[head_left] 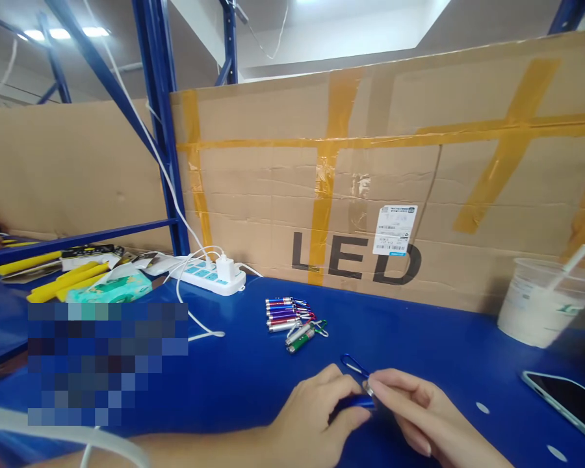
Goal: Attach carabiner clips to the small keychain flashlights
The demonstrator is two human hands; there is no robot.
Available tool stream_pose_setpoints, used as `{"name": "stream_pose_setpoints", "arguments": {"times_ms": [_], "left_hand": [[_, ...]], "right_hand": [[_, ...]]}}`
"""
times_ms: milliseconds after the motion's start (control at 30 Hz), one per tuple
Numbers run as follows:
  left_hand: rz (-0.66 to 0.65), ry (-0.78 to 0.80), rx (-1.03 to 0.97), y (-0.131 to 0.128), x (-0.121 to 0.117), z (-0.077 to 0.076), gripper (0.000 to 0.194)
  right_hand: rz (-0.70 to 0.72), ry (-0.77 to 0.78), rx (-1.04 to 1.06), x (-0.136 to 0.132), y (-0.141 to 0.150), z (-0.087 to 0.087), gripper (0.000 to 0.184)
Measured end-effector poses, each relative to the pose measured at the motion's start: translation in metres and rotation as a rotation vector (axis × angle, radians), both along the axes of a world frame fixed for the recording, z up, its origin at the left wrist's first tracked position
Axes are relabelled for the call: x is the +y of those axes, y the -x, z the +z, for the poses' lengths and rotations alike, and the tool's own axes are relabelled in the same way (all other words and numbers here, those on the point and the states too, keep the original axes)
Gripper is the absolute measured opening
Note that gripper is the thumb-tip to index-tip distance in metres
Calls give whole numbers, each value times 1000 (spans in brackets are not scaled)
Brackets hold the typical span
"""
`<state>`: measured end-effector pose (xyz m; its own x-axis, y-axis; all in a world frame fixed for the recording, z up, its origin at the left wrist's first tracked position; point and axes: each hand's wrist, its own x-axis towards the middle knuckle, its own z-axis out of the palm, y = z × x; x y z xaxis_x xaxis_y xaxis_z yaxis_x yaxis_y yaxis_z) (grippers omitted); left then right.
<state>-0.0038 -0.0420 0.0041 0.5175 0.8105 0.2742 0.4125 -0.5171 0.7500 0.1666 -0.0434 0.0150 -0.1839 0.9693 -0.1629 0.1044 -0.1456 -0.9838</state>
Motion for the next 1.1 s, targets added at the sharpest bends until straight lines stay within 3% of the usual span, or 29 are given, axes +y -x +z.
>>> {"name": "stream_pose_setpoints", "arguments": {"times_ms": [200, 500, 633, 767, 1100], "left_hand": [[-27, -7, -106, 1, -1, 2, 20], [-1, 14, -168, 1, 1, 3, 21], [-23, 38, -139, -2, 3, 4, 23], [-5, 44, -85, -2, 6, 4, 22], [9, 46, -62, -4, 16, -17, 30]], "right_hand": [[-66, -35, 28, 9, -1, -14, 54], [-144, -78, 1, 2, -2, -3, 52], [-71, -63, 26, 7, -5, -8, 58], [-95, -73, 45, 10, -3, -11, 61], [-98, -35, 82, 6, 1, -5, 65]]}}
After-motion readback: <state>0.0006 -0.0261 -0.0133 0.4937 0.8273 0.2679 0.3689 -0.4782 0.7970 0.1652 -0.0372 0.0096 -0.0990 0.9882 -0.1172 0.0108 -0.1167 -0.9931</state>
